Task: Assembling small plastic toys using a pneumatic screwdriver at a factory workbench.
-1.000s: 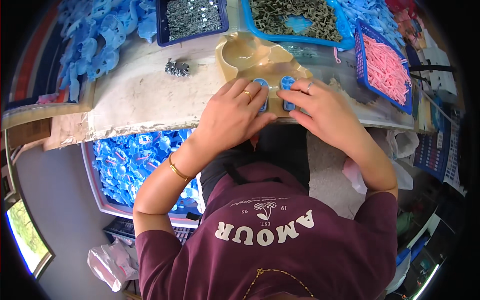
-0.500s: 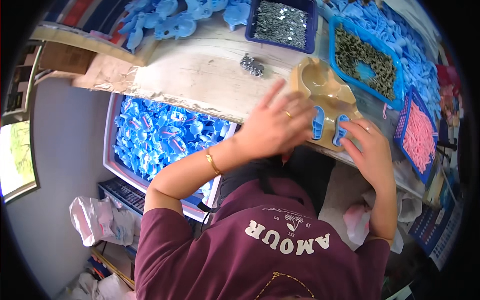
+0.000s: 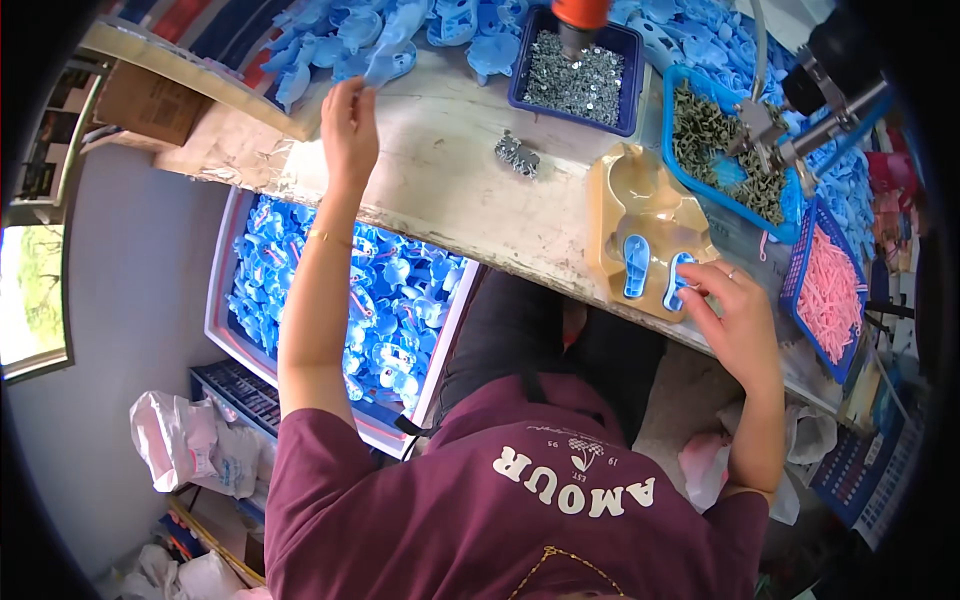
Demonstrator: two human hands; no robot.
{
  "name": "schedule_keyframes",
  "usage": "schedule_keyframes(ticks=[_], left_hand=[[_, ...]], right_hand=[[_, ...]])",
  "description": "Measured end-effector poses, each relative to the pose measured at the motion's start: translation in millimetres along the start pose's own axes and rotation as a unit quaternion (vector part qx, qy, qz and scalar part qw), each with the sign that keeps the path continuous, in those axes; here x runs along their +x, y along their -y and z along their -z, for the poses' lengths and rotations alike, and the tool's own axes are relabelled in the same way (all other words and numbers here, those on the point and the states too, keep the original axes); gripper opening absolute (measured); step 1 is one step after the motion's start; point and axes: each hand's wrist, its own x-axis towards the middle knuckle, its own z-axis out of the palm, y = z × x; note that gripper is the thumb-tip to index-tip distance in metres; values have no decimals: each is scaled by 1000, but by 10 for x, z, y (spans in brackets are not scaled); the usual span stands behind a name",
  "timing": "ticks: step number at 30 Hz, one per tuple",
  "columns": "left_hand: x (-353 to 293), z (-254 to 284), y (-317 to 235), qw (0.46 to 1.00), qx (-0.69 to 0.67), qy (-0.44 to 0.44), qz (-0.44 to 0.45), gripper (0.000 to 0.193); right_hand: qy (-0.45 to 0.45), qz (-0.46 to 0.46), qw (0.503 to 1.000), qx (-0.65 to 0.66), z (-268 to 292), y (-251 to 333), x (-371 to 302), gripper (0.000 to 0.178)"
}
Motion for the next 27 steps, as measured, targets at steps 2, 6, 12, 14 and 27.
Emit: schedule_keyframes(ticks=[2,6,12,14,27], left_hand=[[-215,295,-104,999,-5,29,-44,11],[-585,750,-488,991,13,89,-102,9],[-682,562,-1266,942,-138,185,-243,21],[-668,330,-1469,917,-189,212,-279,25],[-847,-439,-2024,912,-188,269,-244,65]], right_hand=[[-9,-3,1000,10,22,16,-7,21],[-11,31,999,6,18,102,55,27],[-97,199,974,-44,-90,470,393,63],[-94,238,963,-81,-57,411,432,69],[-80,61,994,-36,-248,-271,214,80]])
